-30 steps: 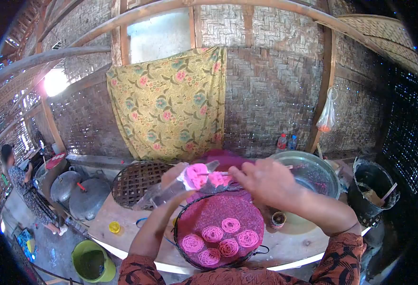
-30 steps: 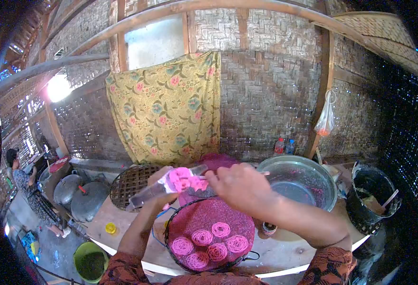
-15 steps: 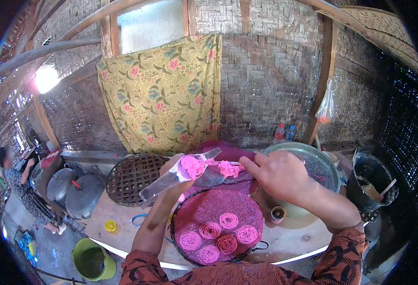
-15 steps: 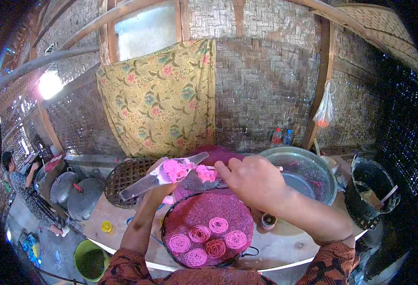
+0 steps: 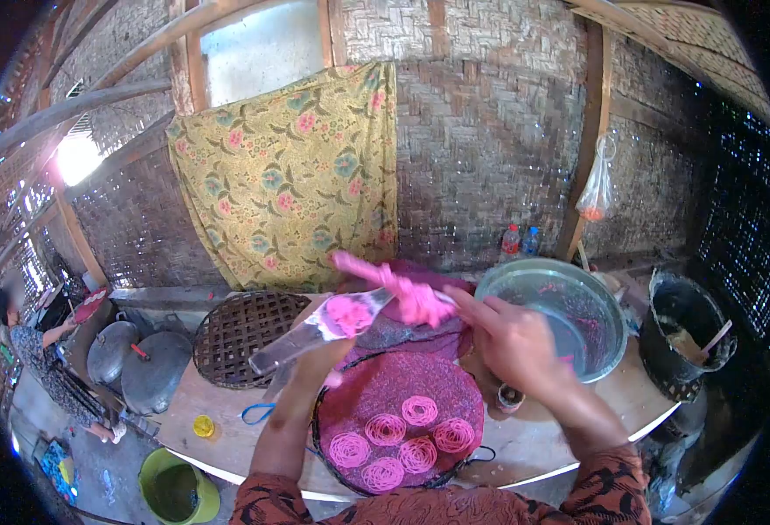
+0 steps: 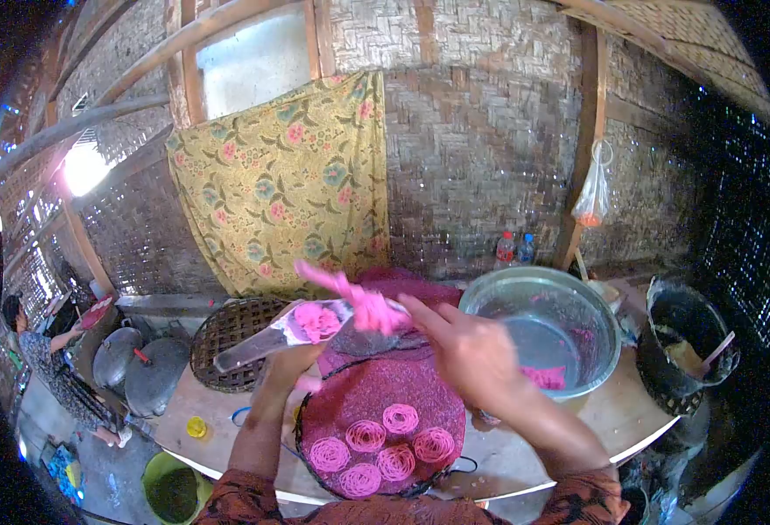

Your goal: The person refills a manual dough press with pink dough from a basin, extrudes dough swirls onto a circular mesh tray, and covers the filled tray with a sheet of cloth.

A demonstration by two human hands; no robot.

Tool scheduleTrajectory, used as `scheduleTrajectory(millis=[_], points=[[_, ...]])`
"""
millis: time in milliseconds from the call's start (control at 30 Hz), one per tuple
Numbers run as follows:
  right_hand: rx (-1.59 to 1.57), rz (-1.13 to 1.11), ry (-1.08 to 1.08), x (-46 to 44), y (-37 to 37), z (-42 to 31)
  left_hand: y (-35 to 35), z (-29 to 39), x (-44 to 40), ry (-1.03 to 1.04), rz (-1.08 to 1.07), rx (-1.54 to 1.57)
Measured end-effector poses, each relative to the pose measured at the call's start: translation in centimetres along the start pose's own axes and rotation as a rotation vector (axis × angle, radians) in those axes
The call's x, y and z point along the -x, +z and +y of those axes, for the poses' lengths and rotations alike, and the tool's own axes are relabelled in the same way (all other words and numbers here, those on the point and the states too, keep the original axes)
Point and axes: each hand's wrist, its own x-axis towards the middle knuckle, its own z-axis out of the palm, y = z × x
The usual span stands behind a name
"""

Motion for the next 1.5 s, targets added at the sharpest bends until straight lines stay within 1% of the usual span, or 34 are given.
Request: scheduleTrajectory(millis=[33, 100, 133, 167, 233, 300, 367, 433, 467, 500, 533, 600, 633, 700, 733, 767, 833, 867, 900, 933, 967, 1000, 1033, 1067, 1100, 1133, 1167, 1200, 1233, 1300, 1367, 1400, 1467, 1500], points=[[-0.006, -0.007, 0.016, 0.1, 2.7, 0.0, -0.1, 1.3, 0.0, 0.002, -0.017, 0.003], [-0.409, 0.196, 0.030, -0.2, 8.5, -0.6, -0.2, 5.0, -0.9, 0.027, 0.183, 0.113], [-0.522, 0.175, 0.125, 0.4, 9.4, -1.9, -0.3, 5.5, -1.6, 0.084, 0.146, -0.078], [-0.635, 0.151, 0.216, 1.3, 10.3, -2.7, 0.3, 4.9, -1.7, 0.084, 0.152, -0.080], [-0.649, 0.108, 0.151, 3.1, 11.0, -1.7, 2.7, 1.4, -1.8, -0.081, 0.299, 0.052], [-0.738, -0.028, 0.022, 4.7, 9.7, -0.5, 3.0, -1.1, -1.8, -0.004, 0.268, 0.337], [-0.760, 0.059, -0.008, 4.4, 9.4, 1.4, 2.2, -0.3, -2.3, -0.164, 0.099, -0.147], [-0.700, -0.029, 0.274, 3.8, 8.7, 2.6, 5.5, -1.8, -2.0, -0.034, 0.268, -0.026], [-0.649, -0.030, 0.283, 3.7, 9.0, 2.2, 4.4, 0.3, -2.7, 0.038, 0.345, 0.026], [-0.647, -0.031, 0.289, 3.8, 9.1, 1.9, 3.1, 2.6, -2.7, 0.097, 0.298, -0.124], [-0.646, -0.045, 0.308, 4.0, 9.1, 1.6, 2.7, 3.6, -3.2, 0.096, 0.300, -0.121], [-0.697, -0.066, 0.354, 4.4, 8.9, 0.8, 2.5, 4.5, -3.7, 0.033, 0.175, -0.062], [-0.698, -0.070, 0.357, 4.9, 9.6, 1.0, 2.7, 4.4, -3.7, 0.030, 0.172, -0.061], [-0.859, 0.075, 0.125, 5.5, 11.2, 2.0, 4.6, 2.7, -4.0, 0.126, 0.188, 0.012], [-0.859, 0.075, 0.125, 5.7, 10.3, 2.5, 6.4, 1.1, -4.1, 0.057, 0.157, 0.240], [-0.833, 0.027, 0.243, 5.9, 8.4, 3.6, 8.3, -0.5, -4.1, -0.018, 0.144, 0.467], [-0.483, -0.075, 0.397, 6.3, 4.2, 7.3, 3.9, 3.1, -4.4, -0.022, 0.185, -0.111], [-0.158, -0.124, 0.422, 6.4, 2.3, 9.8, 3.1, 3.1, -4.2, 0.046, 0.204, -0.115], [0.030, -0.260, 0.531, 6.9, 1.6, 11.5, 2.4, 3.2, -4.0, 0.041, 0.199, -0.112], [0.220, -0.394, 0.635, 7.6, 1.3, 13.1, 1.9, 3.3, -3.9, 0.062, 0.304, -0.036], [0.405, -0.628, 0.666, 9.5, 3.4, 17.0, 1.1, 3.3, -3.9, 0.082, 0.412, 0.039], [0.591, -0.860, 0.686, 11.0, 5.8, 19.7, -0.4, 3.0, -3.9, 0.217, 0.425, 0.114], [0.593, -0.861, 0.681, 11.1, 5.9, 19.2, -2.3, 3.7, -3.9, 0.193, 0.449, 0.118], [0.681, -0.813, 0.599, 10.7, 5.5, 18.2, -4.1, 4.4, -3.8, 0.168, 0.472, 0.122], [0.767, -0.765, 0.512, 10.1, 4.9, 17.2, -4.8, 3.8, -3.3, -0.075, 0.362, 0.548], [0.502, -0.622, 0.436, 8.8, 4.0, 15.4, -4.2, 2.8, -3.0, -0.289, 0.401, 1.215], [0.129, -0.454, 0.431, 7.7, 4.6, 13.2, -4.2, 2.1, -3.4, -0.389, 0.375, 1.474], [-0.247, -0.319, 0.389, 6.6, 5.1, 11.1, -4.2, 2.9, -3.6, -0.419, 0.369, 1.683], [-0.654, -0.309, 0.109, 4.9, 6.2, 8.6, -4.2, 4.3, -3.7, -0.444, 0.360, 1.892], [-1.645, -0.501, 0.350, 5.1, 10.2, 3.4, -2.6, 6.0, -3.2, -0.451, 0.243, 2.229], [-2.473, -0.652, 0.365, 4.8, 11.5, -0.9, 0.8, 5.3, -2.0, -0.489, 0.078, 2.488], [-2.728, -0.590, 0.442, 5.8, 13.8, -1.7, 1.1, 5.7, -1.4, -0.485, 0.091, 2.488], [-2.839, -0.506, 0.472, 6.3, 15.0, -2.3, 1.4, 5.9, -0.2, -0.758, 0.178, 2.153], [-2.839, -0.528, 0.474, 6.3, 14.4, -1.8, 2.1, 4.5, 1.0, -0.758, 0.196, 2.149]])
